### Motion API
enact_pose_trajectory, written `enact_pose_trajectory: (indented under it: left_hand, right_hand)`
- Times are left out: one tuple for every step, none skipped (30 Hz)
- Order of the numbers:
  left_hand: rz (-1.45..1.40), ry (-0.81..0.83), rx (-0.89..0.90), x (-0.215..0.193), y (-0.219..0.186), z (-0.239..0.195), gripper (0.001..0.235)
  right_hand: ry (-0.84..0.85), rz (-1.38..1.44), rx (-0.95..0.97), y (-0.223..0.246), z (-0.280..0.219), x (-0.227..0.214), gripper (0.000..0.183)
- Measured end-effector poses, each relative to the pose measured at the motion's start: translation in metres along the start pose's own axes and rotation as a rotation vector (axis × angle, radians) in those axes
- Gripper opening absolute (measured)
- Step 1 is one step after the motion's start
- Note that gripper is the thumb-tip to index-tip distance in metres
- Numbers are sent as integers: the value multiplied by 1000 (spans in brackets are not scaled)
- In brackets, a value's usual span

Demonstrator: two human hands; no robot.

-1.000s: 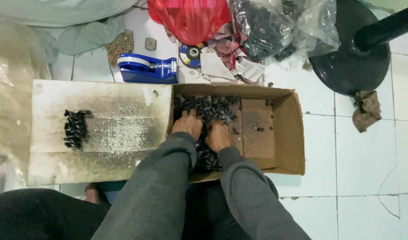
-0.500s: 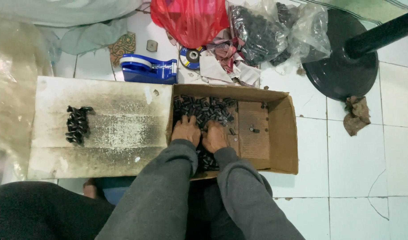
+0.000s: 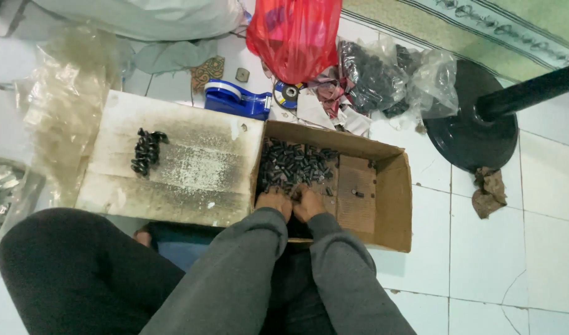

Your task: The person sits on the floor and repeatedly picks small black hardware pieces from a cardboard box, briefly handles them with both hands, and places them onto a white board. The person continues this repetitive sorting process for the duration of the clip.

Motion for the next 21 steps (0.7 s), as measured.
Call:
enact_pose_trajectory:
  left_hand:
    - [-9, 0, -7, -12, 1, -4, 32]
    - [-38, 93, 39, -17, -1, -7, 32]
    - [-67, 185, 86, -22, -3, -11, 33]
    - [-77, 183, 79, -30, -1, -5, 33]
    - [-101, 223, 75, -33, -1, -4, 33]
    - [-125, 262, 72, -35, 0, -3, 34]
    - [-136, 262, 71, -43, 3, -6, 34]
    - [-114, 251, 69, -51, 5, -8, 33]
    - [-95, 240, 73, -60, 4, -9, 32]
    - [-107, 240, 78, -71, 10, -12, 32]
    - [-109, 252, 75, -81, 15, -16, 33]
    - [-112, 265, 72, -90, 20, -19, 34]
    - [-121, 260, 78, -106, 25, -32, 34]
    - [-124, 240, 101, -123, 30, -45, 34]
    - [-124, 220, 126, -140, 34, -58, 34]
    - [-133, 215, 133, -126, 32, -52, 34]
    - [-126, 208, 131, -113, 28, -45, 35]
    - [-119, 201, 128, -101, 24, -38, 35]
    - [-121, 193, 148, -116, 25, -51, 35]
    - [-157, 180, 146, -131, 27, -64, 35]
    - [-197, 166, 135, -145, 33, -77, 35]
  right_hand:
    - [4, -10, -2, 4, -7, -2, 67]
    - [-5, -10, -8, 9, -14, -5, 61]
    - [-14, -10, -14, 13, -20, -8, 56]
    - [-10, -21, -17, 7, -14, -8, 56]
    - [-26, -39, -35, 1, -11, -6, 52]
    - [-43, -56, -53, -6, -6, -3, 48]
    - [-39, -65, -51, -1, -11, -3, 48]
    - [-44, -123, -66, 4, -15, -2, 47]
    - [-52, -182, -75, 6, -22, -5, 46]
    - [-50, -192, -66, 12, -24, -6, 46]
    - [-39, -210, -104, 18, -28, -7, 47]
    - [-27, -228, -142, 24, -33, -8, 48]
    - [-29, -238, -135, 21, -30, -4, 48]
    - [-53, -219, -125, 18, -28, -3, 47]
    - [-77, -199, -115, 14, -26, -1, 47]
    - [-81, -207, -107, 25, -37, -4, 47]
    - [-86, -204, -112, 35, -50, -8, 48]
    - [-92, -201, -117, 45, -62, -13, 49]
    - [-105, -203, -101, 45, -69, -19, 49]
    - [-135, -118, -152, 50, -78, -25, 51]
    - [-161, -38, -211, 57, -84, -32, 54]
Point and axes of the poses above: each hand's wrist, its own z-axis towards the middle knuckle, its own x-axis out of the palm, y = z × x, the point moved 6 cm from there along z, towards the middle knuckle, and after that the axes turned 10 degrees about z, right-handed, at the moved point
